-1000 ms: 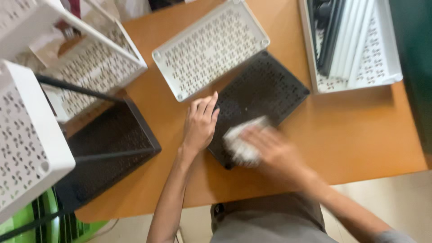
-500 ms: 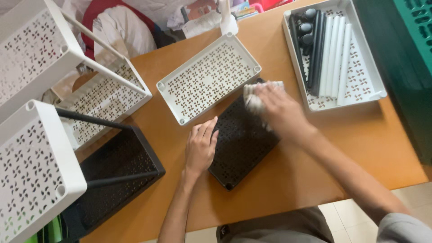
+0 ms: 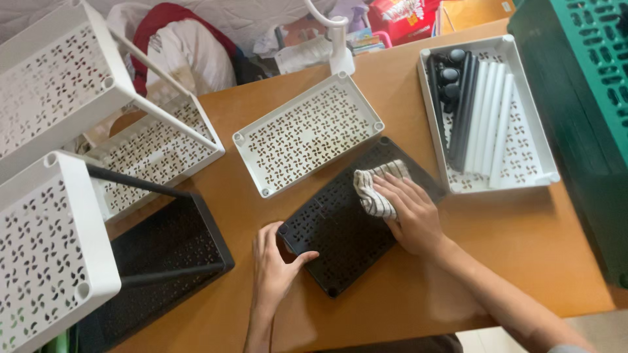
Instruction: The person wipes perforated plastic shelf panels, black side panels, and white tubes with a cloth, then attaches black tubes to the panels and stacks shelves to build a small storage rack.
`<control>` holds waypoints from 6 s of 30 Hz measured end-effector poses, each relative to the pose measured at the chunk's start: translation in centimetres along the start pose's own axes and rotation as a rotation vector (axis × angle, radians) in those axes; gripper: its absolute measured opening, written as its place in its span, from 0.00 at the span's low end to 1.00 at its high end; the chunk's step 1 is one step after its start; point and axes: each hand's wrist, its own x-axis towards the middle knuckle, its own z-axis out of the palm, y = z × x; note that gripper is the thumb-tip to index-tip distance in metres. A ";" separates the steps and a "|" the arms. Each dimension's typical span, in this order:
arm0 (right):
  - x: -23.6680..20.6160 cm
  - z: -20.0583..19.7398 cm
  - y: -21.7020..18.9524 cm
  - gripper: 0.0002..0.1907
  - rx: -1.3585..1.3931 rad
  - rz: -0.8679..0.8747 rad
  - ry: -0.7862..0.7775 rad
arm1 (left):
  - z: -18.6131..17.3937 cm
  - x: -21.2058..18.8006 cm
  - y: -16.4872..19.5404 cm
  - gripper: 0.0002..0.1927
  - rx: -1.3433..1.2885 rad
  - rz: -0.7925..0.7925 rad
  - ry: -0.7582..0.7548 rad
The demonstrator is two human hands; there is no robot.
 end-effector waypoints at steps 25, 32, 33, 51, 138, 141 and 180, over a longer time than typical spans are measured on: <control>0.4 -0.8 -8.5 0.17 -0.004 -0.342 0.138 | -2.6 -4.0 3.9 0.25 -0.416 0.339 0.190; 4.1 -0.7 -7.2 0.30 -0.207 -0.306 -0.087 | -3.2 -3.9 2.7 0.18 -0.619 0.142 -0.002; 5.2 -2.1 -4.7 0.25 -0.161 -0.345 0.040 | -3.4 -3.8 2.7 0.15 -0.610 0.122 0.014; 7.3 -4.3 0.9 0.13 0.079 -0.015 0.281 | -3.4 -3.5 5.5 0.11 -0.520 -0.045 -0.053; 4.9 -1.4 3.2 0.29 0.782 0.014 0.054 | 0.8 -4.5 1.0 0.39 -0.749 0.385 0.050; 8.2 -5.9 2.6 0.21 0.374 -0.070 0.047 | -1.3 -2.5 2.0 0.54 -1.068 0.474 0.014; 7.2 0.0 -10.0 0.36 0.050 -0.519 0.118 | -4.9 -0.2 5.6 0.20 -0.376 0.352 -0.004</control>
